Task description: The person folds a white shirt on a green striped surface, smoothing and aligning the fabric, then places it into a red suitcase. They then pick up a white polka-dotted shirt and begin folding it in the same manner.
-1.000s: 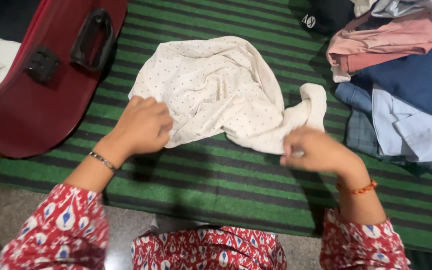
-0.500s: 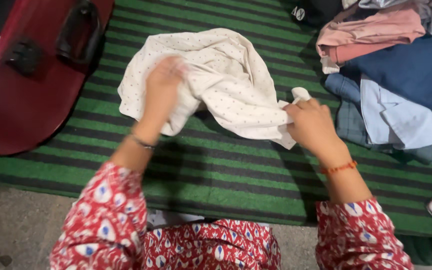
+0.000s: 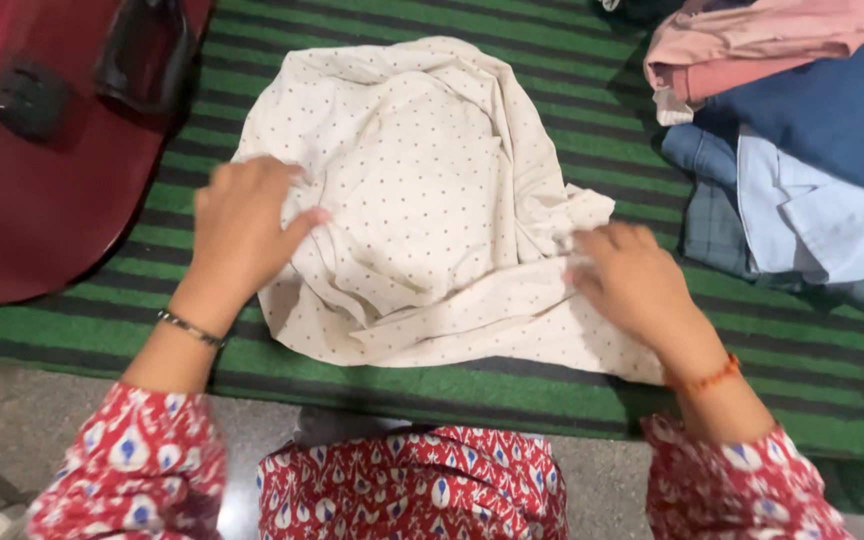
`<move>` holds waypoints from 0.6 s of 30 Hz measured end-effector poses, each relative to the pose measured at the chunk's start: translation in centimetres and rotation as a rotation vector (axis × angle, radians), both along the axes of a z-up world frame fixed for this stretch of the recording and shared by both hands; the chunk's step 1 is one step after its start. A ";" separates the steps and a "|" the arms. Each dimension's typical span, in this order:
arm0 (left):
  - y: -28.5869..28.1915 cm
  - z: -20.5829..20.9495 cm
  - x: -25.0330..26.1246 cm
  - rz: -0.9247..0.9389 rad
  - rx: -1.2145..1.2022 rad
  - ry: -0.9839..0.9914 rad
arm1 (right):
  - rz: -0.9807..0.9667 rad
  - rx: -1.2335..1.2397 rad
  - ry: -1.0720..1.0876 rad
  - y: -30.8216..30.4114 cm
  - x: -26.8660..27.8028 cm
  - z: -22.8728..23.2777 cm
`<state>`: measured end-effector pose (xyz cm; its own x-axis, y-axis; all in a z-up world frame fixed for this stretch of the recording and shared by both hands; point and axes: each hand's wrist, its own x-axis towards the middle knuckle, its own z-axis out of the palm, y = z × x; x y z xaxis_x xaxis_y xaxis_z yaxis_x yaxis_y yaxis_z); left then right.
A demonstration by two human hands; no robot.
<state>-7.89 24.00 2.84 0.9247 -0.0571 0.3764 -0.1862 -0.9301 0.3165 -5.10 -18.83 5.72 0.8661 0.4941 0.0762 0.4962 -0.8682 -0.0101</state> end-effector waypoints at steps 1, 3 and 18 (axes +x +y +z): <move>0.2 -0.7 0.2 0.085 -0.003 0.001 | 0.000 0.042 -0.036 -0.3 1.0 -0.8; 0.8 -1.9 1.1 0.266 -0.011 -0.010 | -0.075 0.156 0.002 -1.0 2.7 -2.0; 4.2 -6.6 7.2 -0.072 -1.574 -0.086 | -0.291 0.199 -0.179 -5.0 4.9 2.4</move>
<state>-0.64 28.15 -3.74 0.9108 0.3855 0.1474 -0.2814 0.3190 0.9050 -0.18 -23.79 8.15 0.9321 0.1900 0.3083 0.2385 -0.9627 -0.1277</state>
